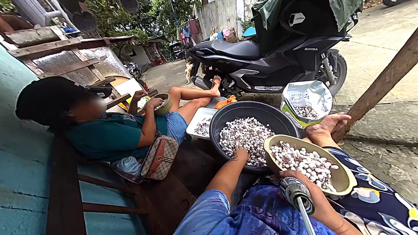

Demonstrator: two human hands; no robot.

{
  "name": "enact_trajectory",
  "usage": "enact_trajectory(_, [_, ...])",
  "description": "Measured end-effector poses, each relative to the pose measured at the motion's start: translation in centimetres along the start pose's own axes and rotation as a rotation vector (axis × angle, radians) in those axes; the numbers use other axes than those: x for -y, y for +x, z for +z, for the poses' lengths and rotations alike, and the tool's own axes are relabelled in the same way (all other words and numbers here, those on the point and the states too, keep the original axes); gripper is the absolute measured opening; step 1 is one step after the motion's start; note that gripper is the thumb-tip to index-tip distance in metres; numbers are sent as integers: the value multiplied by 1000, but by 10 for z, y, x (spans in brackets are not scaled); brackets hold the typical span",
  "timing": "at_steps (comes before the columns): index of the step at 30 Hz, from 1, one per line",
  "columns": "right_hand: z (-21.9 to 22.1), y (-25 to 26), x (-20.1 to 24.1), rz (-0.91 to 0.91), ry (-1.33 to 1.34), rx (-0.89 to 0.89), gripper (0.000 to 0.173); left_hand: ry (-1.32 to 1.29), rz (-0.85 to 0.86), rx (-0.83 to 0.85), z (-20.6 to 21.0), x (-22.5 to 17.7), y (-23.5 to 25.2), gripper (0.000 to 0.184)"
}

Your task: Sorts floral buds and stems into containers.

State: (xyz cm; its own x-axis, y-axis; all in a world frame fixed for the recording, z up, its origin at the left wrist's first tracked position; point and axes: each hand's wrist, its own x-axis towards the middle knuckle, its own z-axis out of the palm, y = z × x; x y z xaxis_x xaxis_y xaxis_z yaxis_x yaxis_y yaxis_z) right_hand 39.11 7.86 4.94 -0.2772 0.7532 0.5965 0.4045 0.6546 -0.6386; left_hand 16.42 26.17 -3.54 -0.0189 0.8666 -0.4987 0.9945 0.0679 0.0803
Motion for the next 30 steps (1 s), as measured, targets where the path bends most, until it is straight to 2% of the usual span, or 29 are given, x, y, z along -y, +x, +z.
enact_trajectory(8, [-7,10,14,-45,-19,-49,54,70,5,24,0,-3,-4,57])
enact_trajectory(17, [-18,24,27,-30,-16,-26,49,59,3,49,-3,-1,-12,50])
enact_trajectory(22, [-29,79,47,119,15,96,64,14,-33,52,-18,-4,-29,47])
enact_trajectory(24, [-32,109,58,162,30,156,64,27,-45,51,-16,-4,-22,49])
enact_trajectory(27, [-34,139,72,149,20,174,61,72,-30,48,-3,1,-2,51])
enact_trajectory(30, [-32,147,76,99,12,135,61,76,-11,43,3,5,5,51])
